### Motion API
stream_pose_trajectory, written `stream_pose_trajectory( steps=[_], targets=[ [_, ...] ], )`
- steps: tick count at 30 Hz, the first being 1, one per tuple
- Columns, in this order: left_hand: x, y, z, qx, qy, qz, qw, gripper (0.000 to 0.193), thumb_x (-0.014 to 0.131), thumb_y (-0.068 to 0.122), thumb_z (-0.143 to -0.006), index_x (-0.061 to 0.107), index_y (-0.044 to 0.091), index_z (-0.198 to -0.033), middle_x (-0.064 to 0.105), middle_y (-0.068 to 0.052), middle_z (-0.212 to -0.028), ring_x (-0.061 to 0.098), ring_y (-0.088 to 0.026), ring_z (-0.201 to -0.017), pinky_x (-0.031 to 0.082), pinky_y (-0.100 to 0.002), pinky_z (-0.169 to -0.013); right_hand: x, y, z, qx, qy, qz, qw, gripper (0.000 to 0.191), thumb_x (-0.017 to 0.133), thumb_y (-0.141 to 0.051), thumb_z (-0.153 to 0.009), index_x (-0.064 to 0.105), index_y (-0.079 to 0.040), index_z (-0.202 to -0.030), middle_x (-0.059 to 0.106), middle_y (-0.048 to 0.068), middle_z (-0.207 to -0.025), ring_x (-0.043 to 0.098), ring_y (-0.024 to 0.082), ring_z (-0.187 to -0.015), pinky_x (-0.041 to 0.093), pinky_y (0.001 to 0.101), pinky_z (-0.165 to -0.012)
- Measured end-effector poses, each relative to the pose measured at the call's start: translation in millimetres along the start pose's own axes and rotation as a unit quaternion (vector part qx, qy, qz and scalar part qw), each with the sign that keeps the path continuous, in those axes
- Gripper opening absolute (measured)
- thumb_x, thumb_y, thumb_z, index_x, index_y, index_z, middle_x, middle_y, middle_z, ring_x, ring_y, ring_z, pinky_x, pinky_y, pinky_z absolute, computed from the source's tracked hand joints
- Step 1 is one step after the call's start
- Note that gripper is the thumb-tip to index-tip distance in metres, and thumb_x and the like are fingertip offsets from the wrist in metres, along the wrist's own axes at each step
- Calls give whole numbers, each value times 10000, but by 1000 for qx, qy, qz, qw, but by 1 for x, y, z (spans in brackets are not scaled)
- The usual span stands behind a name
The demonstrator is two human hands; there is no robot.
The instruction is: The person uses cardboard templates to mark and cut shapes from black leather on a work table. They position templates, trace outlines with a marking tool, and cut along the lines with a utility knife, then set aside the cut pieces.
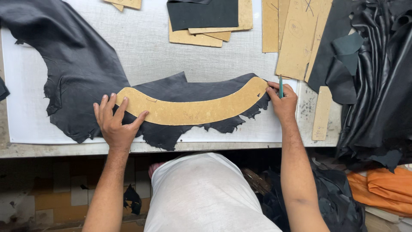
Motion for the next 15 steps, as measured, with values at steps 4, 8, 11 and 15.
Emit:
stream_pose_trajectory(
  steps=[4,8,11,15],
  targets=[
    [1,-2,1,-5,-1,10,1000,681,946,510,-827,728,60,-1288,558,-203,-1460,443,-379,-1475,254,-686,-1249,1,-3,1,-11,-2,43,999,208,799,-110,-949,795,-94,-1156,662,34,-936,619,120,-856,531,268,-772],
    [2,-2,2,-6,-9,15,1000,664,962,488,-828,727,66,-1284,550,-202,-1470,433,-382,-1483,244,-694,-1250,1,-4,2,-5,2,30,1000,194,792,-121,-943,792,-106,-1137,665,18,-958,635,105,-869,549,257,-774],
    [3,-1,1,-10,-10,18,1000,669,961,481,-828,718,66,-1292,545,-202,-1471,429,-383,-1484,240,-691,-1250,1,-3,1,-4,5,32,999,192,798,-126,-947,795,-108,-1139,659,25,-948,634,111,-865,541,257,-770],
    [2,1,-1,-5,-12,14,1000,679,954,493,-829,716,63,-1298,533,-202,-1485,424,-391,-1485,239,-691,-1245,1,8,-2,2,4,34,999,200,799,-139,-945,795,-117,-1144,660,13,-946,626,99,-865,529,246,-770]
  ],
)
Point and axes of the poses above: each hand's wrist, its own z-axis away from the middle knuckle, its own x-axis out of the palm, y = z × x, the point moved 8 cm from there along -z, towards the middle knuckle
